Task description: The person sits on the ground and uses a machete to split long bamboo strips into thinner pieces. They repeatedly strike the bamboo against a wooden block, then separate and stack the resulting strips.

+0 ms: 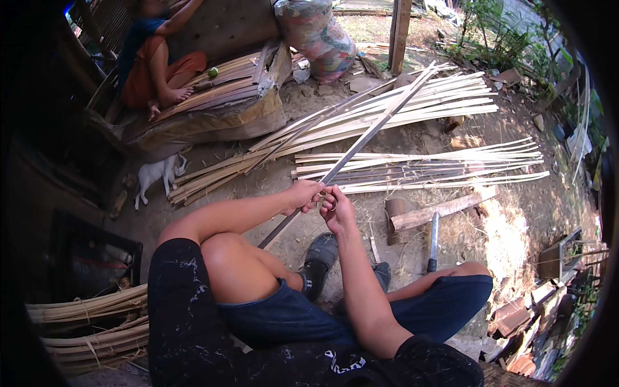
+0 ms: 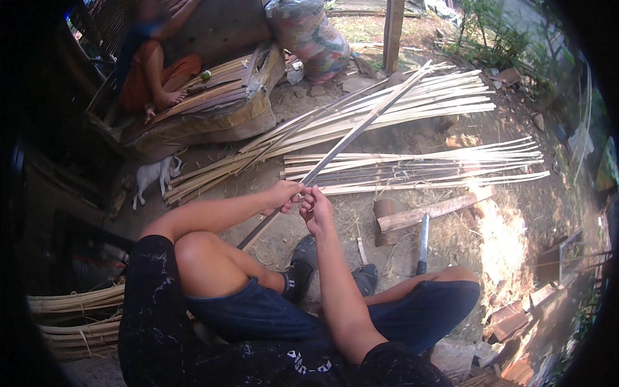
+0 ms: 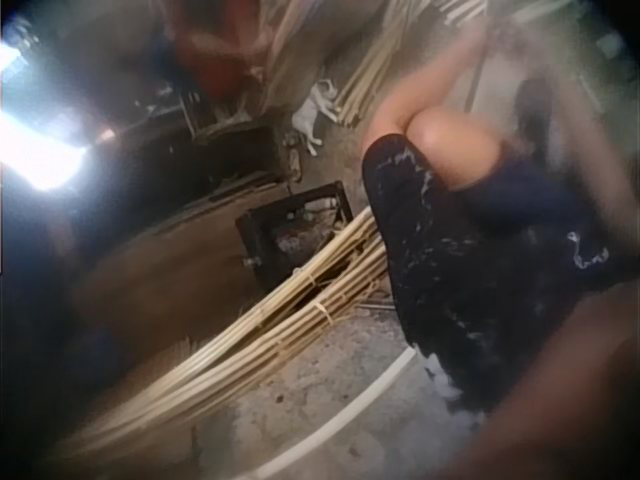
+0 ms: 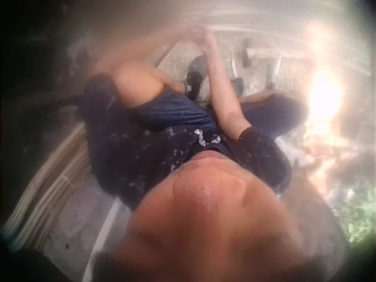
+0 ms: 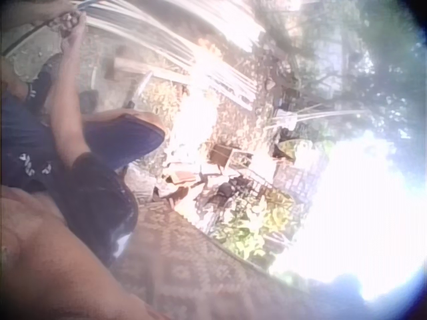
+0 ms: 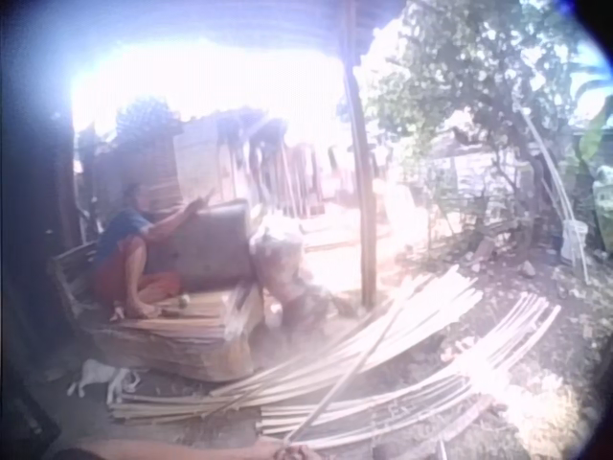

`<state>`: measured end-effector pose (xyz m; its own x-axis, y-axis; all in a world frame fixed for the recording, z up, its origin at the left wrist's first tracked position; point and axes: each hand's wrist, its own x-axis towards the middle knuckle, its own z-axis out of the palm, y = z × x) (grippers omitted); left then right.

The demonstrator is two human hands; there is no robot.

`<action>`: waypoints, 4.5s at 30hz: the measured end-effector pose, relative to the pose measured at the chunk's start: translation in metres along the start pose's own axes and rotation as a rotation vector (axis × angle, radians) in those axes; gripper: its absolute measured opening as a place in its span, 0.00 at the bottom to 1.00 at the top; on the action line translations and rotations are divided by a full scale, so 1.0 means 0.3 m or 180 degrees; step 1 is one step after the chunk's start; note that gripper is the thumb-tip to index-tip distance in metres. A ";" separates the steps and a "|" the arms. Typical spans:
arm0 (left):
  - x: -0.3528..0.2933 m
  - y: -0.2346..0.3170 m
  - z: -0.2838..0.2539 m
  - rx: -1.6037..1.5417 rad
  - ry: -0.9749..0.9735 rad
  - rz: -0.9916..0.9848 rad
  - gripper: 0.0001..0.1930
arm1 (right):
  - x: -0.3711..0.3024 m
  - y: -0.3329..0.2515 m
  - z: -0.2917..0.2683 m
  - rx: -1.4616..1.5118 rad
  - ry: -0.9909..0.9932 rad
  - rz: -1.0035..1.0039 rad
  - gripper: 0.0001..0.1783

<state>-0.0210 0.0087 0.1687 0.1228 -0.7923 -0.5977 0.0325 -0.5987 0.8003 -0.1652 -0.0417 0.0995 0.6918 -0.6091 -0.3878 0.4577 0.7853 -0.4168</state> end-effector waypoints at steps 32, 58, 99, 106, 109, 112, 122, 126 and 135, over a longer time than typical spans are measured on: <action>0.005 0.013 -0.026 0.0423 0.0028 0.0239 0.16 | -0.115 -0.123 0.097 -0.1828 -0.0753 0.0014 0.11; 0.005 0.009 -0.034 0.0322 -0.0102 0.0146 0.15 | -0.018 -0.021 0.020 -0.4670 0.1073 -0.2092 0.18; 0.013 -0.017 -0.024 0.2679 0.0891 0.2797 0.12 | -0.084 -0.077 0.103 -0.4337 0.0816 -0.2879 0.14; 0.067 -0.061 -0.072 0.2332 0.0691 0.2043 0.12 | -0.076 -0.148 0.085 -0.3811 0.0554 -0.2799 0.14; 0.065 -0.049 -0.030 0.1936 0.0502 0.2012 0.12 | -0.034 -0.145 0.042 -0.3200 0.0159 -0.2546 0.14; 0.065 -0.054 -0.047 0.1826 0.0498 0.1906 0.11 | -0.034 -0.123 0.045 -0.3311 -0.0379 -0.2495 0.16; 0.123 -0.021 -0.094 0.0077 0.0570 0.1311 0.12 | -0.047 -0.001 0.123 -0.2705 0.0413 -0.2453 0.11; 0.107 0.165 -0.045 0.0532 0.0553 0.0792 0.13 | -0.077 -0.001 0.139 -0.3337 0.0313 -0.2937 0.09; 0.244 0.231 0.039 0.3273 0.0385 0.1576 0.29 | -0.061 0.127 0.061 -0.2379 0.0091 -0.1853 0.10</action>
<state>-0.0212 -0.0921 0.1798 -0.0074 -0.9845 -0.1751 -0.8648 -0.0816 0.4954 -0.1504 0.0014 0.1058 0.4491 -0.8930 0.0312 0.2436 0.0888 -0.9658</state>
